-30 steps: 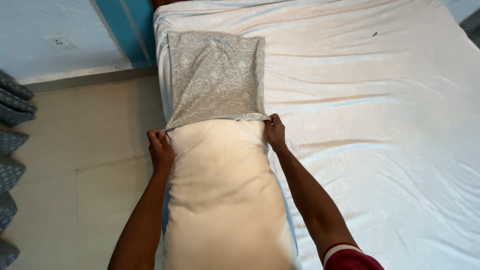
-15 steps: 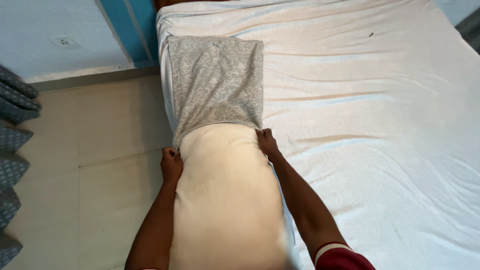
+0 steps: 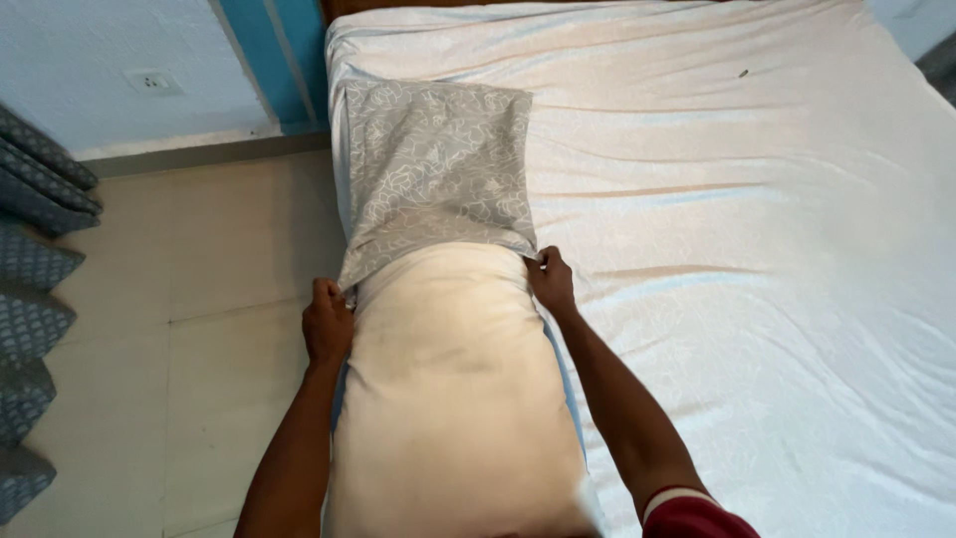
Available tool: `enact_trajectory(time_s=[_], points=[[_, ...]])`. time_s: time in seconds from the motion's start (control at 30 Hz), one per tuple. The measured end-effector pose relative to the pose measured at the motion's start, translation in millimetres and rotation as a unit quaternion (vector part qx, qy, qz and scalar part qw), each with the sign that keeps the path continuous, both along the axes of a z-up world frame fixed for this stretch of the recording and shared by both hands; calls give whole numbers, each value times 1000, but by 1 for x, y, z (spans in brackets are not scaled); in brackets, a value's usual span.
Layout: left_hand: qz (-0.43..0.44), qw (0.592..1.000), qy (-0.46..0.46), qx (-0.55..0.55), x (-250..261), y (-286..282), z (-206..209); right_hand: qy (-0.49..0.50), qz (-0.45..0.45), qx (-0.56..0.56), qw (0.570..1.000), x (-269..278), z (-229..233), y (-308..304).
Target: The person removes a pillow and a folded pillowcase from a closet, places them on a bed, and proceeds to unfold the pillowcase and slide it onto the pillow.
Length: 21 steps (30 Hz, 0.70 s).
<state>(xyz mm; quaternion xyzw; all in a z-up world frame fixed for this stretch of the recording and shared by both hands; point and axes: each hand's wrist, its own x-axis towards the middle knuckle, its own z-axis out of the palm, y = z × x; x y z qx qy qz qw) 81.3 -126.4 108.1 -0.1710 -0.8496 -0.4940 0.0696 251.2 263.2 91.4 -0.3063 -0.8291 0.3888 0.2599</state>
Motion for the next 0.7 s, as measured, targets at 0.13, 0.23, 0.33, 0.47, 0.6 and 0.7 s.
enact_trajectory(time_s=[0.13,0.23,0.33,0.47,0.6,0.7], points=[[-24,989,-72,-128,15,-4,-35,-120,36,-47,991,10,-40,21],[-17,986,-98,-137,12,-2,-42,-111,49,9,993,11,-51,18],[-36,978,-133,-159,14,-5,-27,-83,50,-3,995,14,-56,16],[-44,961,-162,-219,8,4,13,-117,34,-29,992,9,-52,17],[-3,948,-102,-303,3,25,22,-167,13,83,982,-6,-22,13],[-12,974,-36,-222,-3,45,8,-150,0,138,979,-15,28,-15]])
